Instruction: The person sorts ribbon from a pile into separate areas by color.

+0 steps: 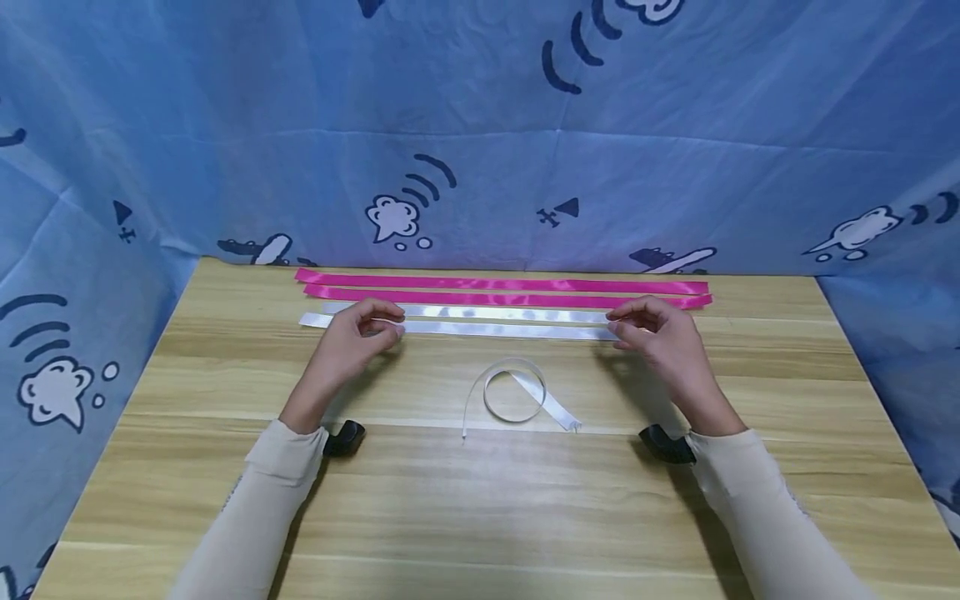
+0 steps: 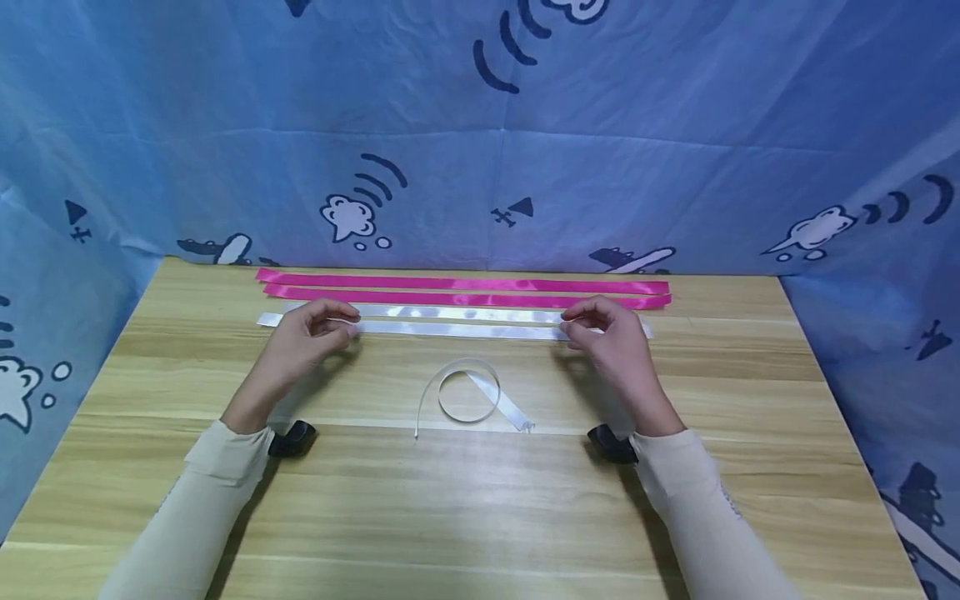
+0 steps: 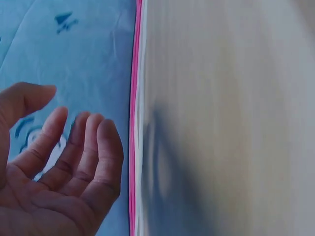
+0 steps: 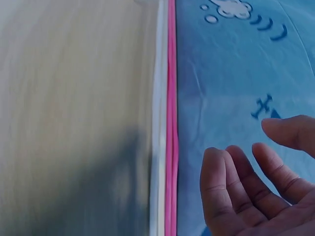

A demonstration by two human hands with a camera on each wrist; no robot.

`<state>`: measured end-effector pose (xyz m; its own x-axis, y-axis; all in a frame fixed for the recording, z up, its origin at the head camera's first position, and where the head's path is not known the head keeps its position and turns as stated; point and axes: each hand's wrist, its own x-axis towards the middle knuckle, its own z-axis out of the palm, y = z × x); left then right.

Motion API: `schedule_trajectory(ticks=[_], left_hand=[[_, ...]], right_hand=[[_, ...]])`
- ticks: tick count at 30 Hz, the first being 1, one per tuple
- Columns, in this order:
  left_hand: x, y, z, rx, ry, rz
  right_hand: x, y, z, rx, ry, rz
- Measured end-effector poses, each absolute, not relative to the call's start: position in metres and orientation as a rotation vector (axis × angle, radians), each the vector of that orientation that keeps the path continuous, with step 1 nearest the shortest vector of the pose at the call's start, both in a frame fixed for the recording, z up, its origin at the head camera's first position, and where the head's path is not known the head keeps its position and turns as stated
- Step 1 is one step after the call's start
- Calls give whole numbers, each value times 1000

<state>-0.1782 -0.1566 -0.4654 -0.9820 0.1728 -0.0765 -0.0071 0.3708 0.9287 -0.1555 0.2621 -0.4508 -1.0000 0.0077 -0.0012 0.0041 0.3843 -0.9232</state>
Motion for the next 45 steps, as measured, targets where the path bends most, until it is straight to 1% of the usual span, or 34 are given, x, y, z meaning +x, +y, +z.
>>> schedule_trajectory(ticks=[8,22,31,45], left_hand=[[-167,-124,-475,196,2445,1626],[-157,-76,-483,320,2363,1617],[-158,-56,-482,380,2399,1517],[-158,-52,-484,436,2446,1419]], right_hand=[[-158,233,-458,127,-2750,1587],[-159,192,-472,404,-2796,1603],[-156,178,-478,409,-2849,1546],[-153,161,-484,413,-2931,1477]])
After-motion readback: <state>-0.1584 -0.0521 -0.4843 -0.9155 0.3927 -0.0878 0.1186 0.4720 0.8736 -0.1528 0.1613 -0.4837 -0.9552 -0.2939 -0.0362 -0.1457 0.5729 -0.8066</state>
